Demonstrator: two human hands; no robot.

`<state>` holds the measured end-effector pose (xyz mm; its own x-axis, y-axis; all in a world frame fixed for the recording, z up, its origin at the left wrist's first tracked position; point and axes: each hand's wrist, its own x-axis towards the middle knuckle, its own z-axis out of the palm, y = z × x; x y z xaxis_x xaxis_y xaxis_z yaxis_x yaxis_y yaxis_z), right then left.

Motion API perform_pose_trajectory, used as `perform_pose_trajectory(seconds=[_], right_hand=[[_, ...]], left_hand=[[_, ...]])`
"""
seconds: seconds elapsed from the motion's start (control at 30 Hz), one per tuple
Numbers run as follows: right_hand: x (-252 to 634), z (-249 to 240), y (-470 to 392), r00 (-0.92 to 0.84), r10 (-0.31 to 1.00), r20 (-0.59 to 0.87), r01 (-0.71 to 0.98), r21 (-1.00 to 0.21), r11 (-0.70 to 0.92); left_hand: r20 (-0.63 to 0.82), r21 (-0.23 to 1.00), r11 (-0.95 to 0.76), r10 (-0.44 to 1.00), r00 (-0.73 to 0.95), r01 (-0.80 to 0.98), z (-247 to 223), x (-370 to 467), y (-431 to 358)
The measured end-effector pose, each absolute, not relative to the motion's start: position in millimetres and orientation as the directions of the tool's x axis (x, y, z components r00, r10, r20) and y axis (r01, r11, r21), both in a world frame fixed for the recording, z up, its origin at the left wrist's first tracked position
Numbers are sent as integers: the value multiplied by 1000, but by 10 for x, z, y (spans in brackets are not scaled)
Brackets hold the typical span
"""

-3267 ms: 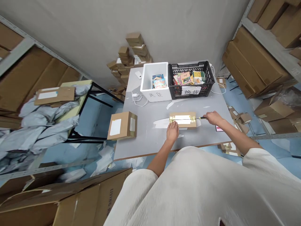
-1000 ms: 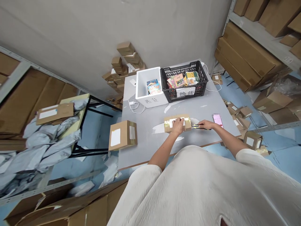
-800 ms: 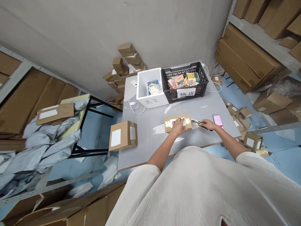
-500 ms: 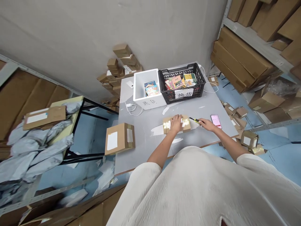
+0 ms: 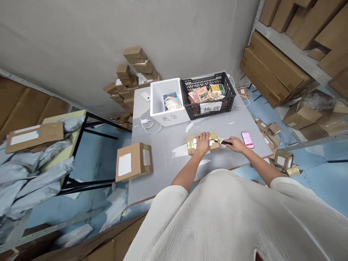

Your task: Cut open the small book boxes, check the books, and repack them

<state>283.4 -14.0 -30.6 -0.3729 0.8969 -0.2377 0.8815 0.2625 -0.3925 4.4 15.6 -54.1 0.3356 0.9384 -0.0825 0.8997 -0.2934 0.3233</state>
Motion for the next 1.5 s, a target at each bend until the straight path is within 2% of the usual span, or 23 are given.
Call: perform_pose_trajectory(seconds=[0.33,0.43,0.53,0.77,0.93,1.03,1.13,1.37,1.5], right_hand=[[2819,-499,-213,-286,947,-144,915,-333,226],[2962,-542,-116,-159,982,-99,936,-330,118],[3057,-567,14,-52,995,-79,921,-389,18],[2805,-591,206,-145,982,-119,874,-482,70],[2387,-584,449,-298,951,-82,781,-594,193],[2120,-565,602,-368,927,-79,764,-594,253],[1928,-541,669,-420,897,-135,772,-573,276],[1975,-493,549,-322,921,-222,846,-503,174],[2093,-515,392,-288,922,-258,815,-571,94]], left_hand=[[-57,326,-269,951,303,906,-598,49,85],[-66,331,-265,951,302,906,-573,55,60],[-73,329,-259,952,298,908,-560,65,61],[-118,355,-196,961,252,914,-500,-104,-55],[-103,335,-50,991,89,941,-424,-350,-439],[-116,351,-29,990,74,936,-434,-455,-638],[-169,382,-20,981,91,924,-473,-508,-737],[-109,461,13,993,42,887,-580,-510,-601],[-88,539,-18,993,77,842,-602,-501,-358]])
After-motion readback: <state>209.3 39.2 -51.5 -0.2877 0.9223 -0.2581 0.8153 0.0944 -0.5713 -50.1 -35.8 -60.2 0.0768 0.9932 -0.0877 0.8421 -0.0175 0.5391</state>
